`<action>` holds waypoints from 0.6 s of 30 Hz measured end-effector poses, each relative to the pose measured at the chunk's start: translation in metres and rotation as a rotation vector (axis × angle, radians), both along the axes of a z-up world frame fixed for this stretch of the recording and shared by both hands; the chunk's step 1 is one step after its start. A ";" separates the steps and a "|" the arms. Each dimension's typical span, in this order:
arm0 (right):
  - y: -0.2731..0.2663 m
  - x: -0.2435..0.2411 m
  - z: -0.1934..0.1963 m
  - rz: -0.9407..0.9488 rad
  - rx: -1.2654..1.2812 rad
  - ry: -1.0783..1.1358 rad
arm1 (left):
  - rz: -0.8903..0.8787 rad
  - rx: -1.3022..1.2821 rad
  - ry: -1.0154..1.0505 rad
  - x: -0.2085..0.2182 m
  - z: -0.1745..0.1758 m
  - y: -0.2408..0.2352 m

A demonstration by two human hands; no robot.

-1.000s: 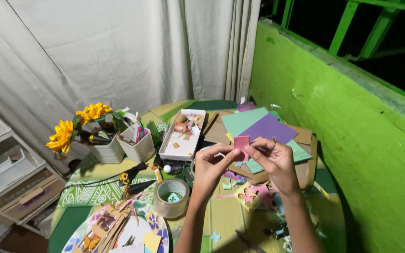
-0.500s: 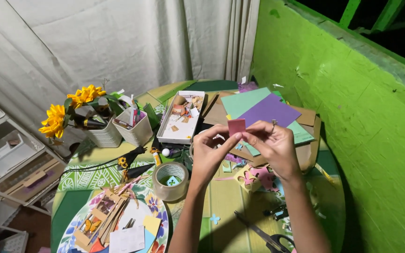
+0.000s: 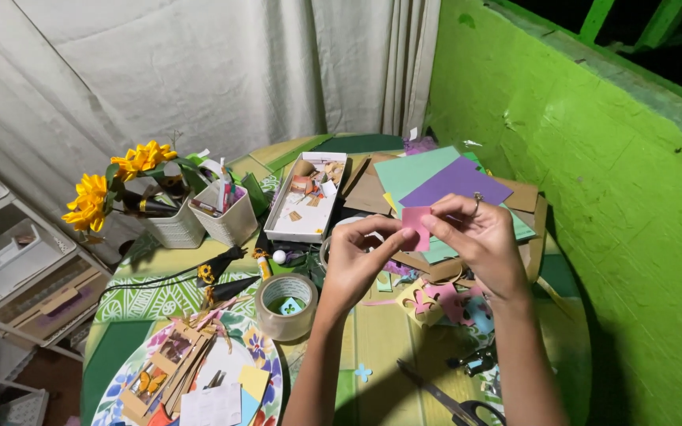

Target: Cutting and folding small paper shapes for a craft project.

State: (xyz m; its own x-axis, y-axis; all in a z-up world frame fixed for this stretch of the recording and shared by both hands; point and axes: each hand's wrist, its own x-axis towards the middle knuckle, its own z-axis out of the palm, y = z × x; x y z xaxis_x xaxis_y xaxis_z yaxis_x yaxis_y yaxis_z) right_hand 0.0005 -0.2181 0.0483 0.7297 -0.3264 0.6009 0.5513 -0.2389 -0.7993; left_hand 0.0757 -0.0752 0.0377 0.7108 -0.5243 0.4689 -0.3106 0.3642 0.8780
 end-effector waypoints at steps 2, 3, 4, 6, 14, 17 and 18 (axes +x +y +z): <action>0.001 0.002 -0.001 -0.001 0.010 -0.014 | -0.002 0.001 -0.021 -0.002 0.003 0.002; 0.001 0.002 -0.002 -0.002 0.017 -0.026 | -0.005 0.000 -0.039 -0.004 0.004 0.003; 0.000 0.002 -0.004 -0.001 0.014 -0.027 | -0.003 -0.003 -0.040 -0.004 0.003 0.003; -0.001 0.003 -0.006 0.001 0.034 -0.058 | 0.019 -0.025 -0.045 -0.004 0.003 0.003; -0.001 -0.013 0.007 0.025 -0.110 0.126 | 0.091 -0.062 -0.002 -0.007 0.008 0.001; -0.001 -0.014 0.005 -0.007 -0.119 0.152 | 0.098 -0.061 -0.001 -0.010 0.007 -0.001; -0.002 -0.015 0.005 -0.032 -0.132 0.148 | 0.103 -0.067 -0.013 -0.010 0.006 -0.002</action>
